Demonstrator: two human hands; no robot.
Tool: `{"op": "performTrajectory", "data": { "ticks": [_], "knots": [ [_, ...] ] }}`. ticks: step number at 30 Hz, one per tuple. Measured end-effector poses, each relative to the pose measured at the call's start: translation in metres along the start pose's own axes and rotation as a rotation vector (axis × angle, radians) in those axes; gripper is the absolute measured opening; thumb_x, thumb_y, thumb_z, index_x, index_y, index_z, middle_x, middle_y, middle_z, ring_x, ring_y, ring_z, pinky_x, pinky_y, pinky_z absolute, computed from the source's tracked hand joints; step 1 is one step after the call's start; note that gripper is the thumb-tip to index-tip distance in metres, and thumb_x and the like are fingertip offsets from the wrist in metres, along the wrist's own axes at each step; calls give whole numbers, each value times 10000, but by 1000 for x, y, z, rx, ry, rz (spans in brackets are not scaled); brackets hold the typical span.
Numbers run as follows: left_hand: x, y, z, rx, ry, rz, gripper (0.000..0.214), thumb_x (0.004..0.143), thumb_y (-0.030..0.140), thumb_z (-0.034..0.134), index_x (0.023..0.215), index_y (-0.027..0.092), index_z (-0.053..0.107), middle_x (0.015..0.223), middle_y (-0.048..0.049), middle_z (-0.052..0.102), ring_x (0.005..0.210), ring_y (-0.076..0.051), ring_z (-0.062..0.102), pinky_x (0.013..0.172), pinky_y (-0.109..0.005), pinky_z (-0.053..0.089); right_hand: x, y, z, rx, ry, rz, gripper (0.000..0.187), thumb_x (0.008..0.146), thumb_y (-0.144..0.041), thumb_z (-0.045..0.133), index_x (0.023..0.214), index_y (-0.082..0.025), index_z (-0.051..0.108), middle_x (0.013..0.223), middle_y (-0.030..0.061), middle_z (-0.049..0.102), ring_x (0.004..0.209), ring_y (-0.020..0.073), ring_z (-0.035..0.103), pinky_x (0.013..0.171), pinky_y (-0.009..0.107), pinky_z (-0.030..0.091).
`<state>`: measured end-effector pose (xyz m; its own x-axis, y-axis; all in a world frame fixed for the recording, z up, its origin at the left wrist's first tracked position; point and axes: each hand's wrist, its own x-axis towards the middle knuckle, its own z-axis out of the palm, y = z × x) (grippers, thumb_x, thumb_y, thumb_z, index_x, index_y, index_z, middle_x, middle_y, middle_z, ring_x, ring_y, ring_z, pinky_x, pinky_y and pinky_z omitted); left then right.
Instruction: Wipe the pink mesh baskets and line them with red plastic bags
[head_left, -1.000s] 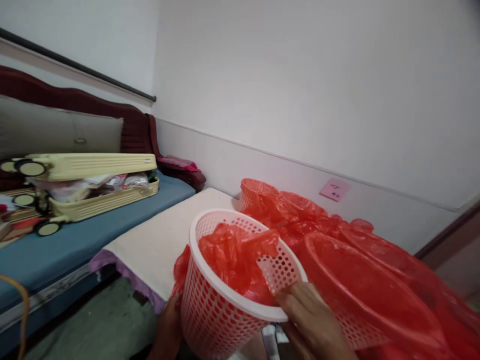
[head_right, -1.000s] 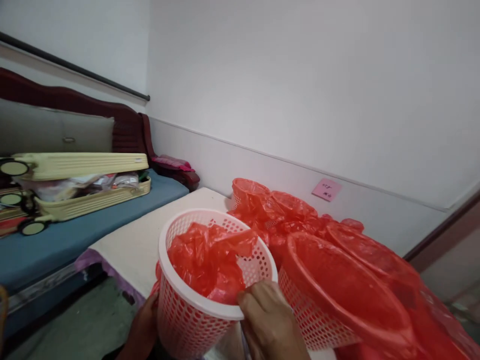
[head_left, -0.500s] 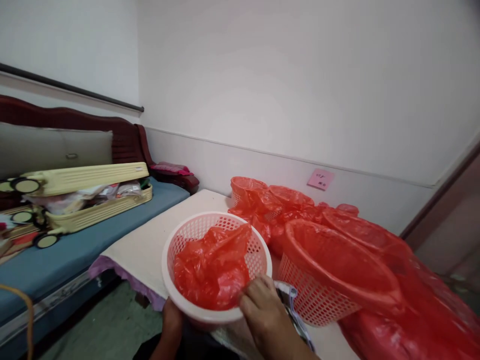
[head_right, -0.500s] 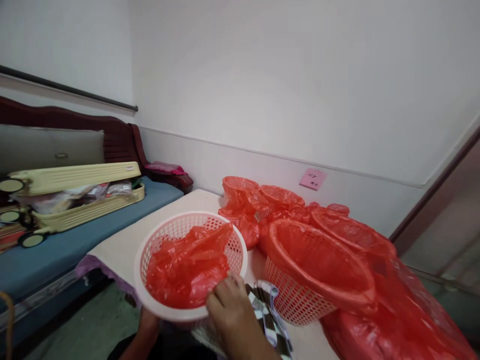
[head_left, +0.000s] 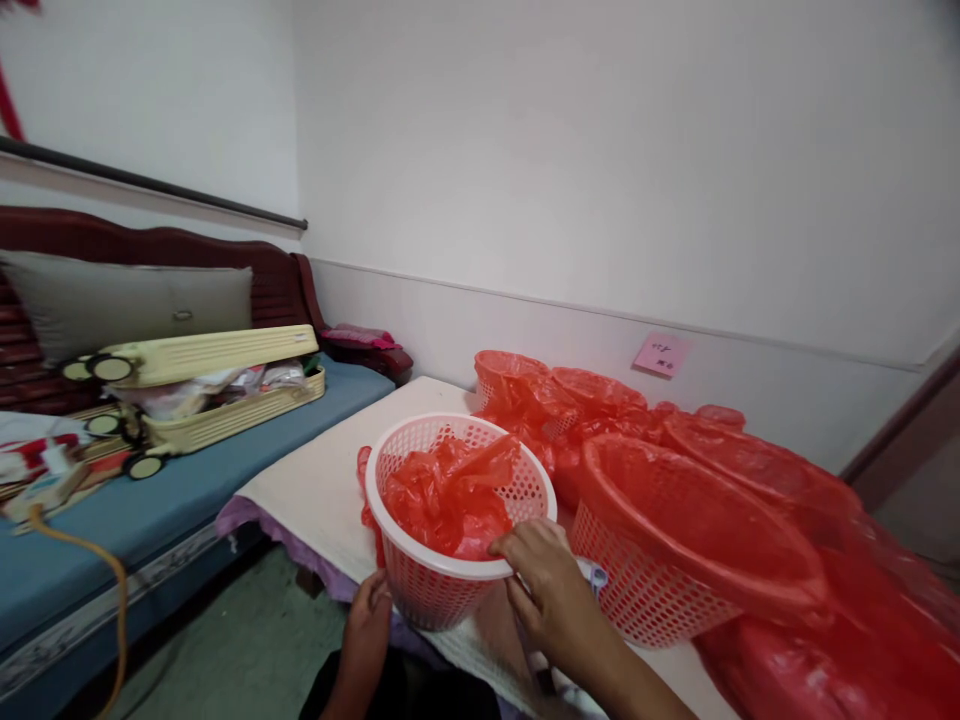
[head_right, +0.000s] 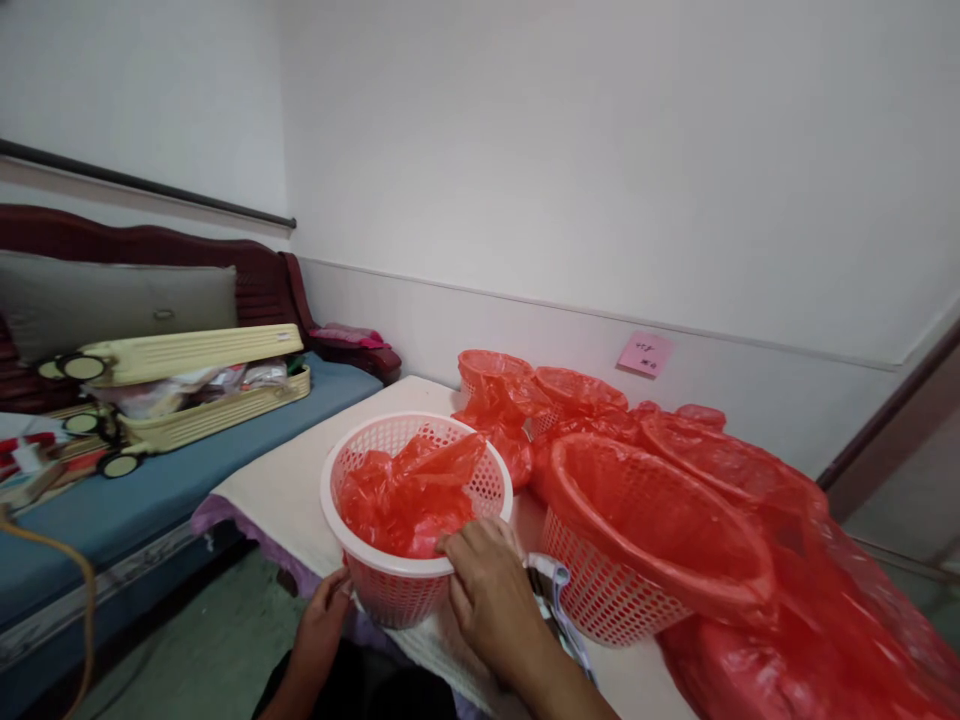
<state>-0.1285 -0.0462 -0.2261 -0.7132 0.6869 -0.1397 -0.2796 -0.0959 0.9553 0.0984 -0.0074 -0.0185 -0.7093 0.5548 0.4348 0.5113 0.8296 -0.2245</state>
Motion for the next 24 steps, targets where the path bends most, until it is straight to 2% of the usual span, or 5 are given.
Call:
{"op": "performTrajectory", "data": {
  "ticks": [6,12,17,20,24],
  "knots": [
    [-14,-10,-5,-51,-75,53,454,610,325,672,1025,142,649,1165,-152,675,1164,-303,586,1034,-434,421,11,1,-10,158,8,54,222,788,-114,497,963,-200,604,899,46,606,923,227,525,877,423,379],
    [-5,-11,-5,-52,-90,61,389,617,319,679,967,149,681,1147,-146,689,1143,-326,602,1028,-480,428,46,6,-36,656,-274,215,339,772,-353,601,1072,-196,612,1061,78,628,998,235,588,843,384,476],
    [3,-19,-5,-63,-108,67,419,592,317,700,975,151,679,1190,-154,671,1174,-320,584,1051,-468,411,96,4,-20,238,-79,276,786,726,-468,682,1398,-185,390,1348,162,468,1128,280,548,953,432,434],
    [6,-21,-7,-43,-112,55,471,551,336,725,974,134,675,1183,-179,667,1160,-344,589,1032,-485,428,118,-1,7,31,-208,213,890,743,-525,653,1469,-189,265,1434,196,385,1186,320,529,971,444,423],
    [3,-13,-10,7,-118,47,485,566,377,717,983,134,667,1166,-168,670,1167,-354,577,1043,-504,409,129,-7,36,-31,-397,177,890,664,-482,692,1420,-139,371,1249,214,577,1002,351,633,804,440,503]
  ]
}}
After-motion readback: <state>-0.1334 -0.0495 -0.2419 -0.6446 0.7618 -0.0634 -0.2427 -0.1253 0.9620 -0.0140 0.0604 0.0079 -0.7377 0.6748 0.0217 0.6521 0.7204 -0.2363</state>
